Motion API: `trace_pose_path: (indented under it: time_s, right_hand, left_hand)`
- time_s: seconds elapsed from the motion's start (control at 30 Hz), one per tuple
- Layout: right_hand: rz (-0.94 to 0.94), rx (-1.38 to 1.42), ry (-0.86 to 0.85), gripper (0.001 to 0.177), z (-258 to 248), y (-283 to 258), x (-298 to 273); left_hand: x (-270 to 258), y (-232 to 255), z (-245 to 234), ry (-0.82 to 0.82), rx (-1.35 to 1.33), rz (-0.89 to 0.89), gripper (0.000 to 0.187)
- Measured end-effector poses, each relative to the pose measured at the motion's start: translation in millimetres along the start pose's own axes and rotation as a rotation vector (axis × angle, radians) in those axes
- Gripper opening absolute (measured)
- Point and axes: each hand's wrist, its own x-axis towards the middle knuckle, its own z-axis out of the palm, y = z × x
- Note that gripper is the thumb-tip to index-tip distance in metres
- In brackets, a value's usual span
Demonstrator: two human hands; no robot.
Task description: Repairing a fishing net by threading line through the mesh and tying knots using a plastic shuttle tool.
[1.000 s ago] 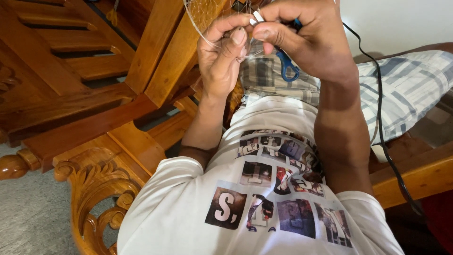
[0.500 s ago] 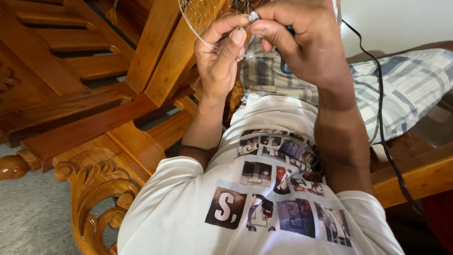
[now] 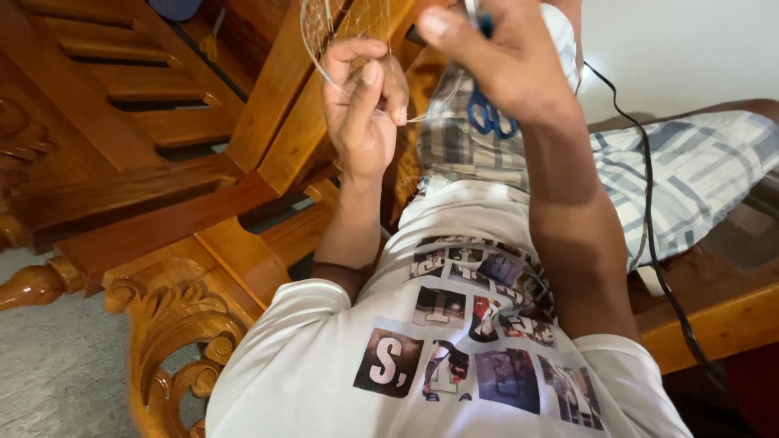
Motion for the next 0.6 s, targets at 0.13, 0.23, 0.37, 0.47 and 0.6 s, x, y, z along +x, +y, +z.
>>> trace_pose_path:
  time_s: [0.13,0.23,0.37,0.47,0.6]
  right_hand:
    - [0.063,0.117,-0.065,0.023,6.0,-0.3,13.5]
    - [0.114,0.063,0.003,0.009,4.5,1.6,10.3]
    - [0.125,0.169,0.101,0.010,6.7,9.6,-1.7]
    - [0.212,0.143,0.198,0.012,6.2,6.7,-5.2]
    - [0.206,0.170,0.207,0.010,3.4,0.1,-2.9]
  left_hand:
    - [-1.4,1.7,-0.2,0.015,-0.028,-0.067,0.009]
    - [1.4,5.8,2.3,0.010,0.068,-0.030,0.010]
    - [-0.3,1.8,4.6,0.045,0.108,-0.008,0.013]
    - [1.7,2.7,9.4,0.091,0.128,0.022,0.012]
    - [10.0,4.4,11.9,0.167,0.140,0.077,0.009]
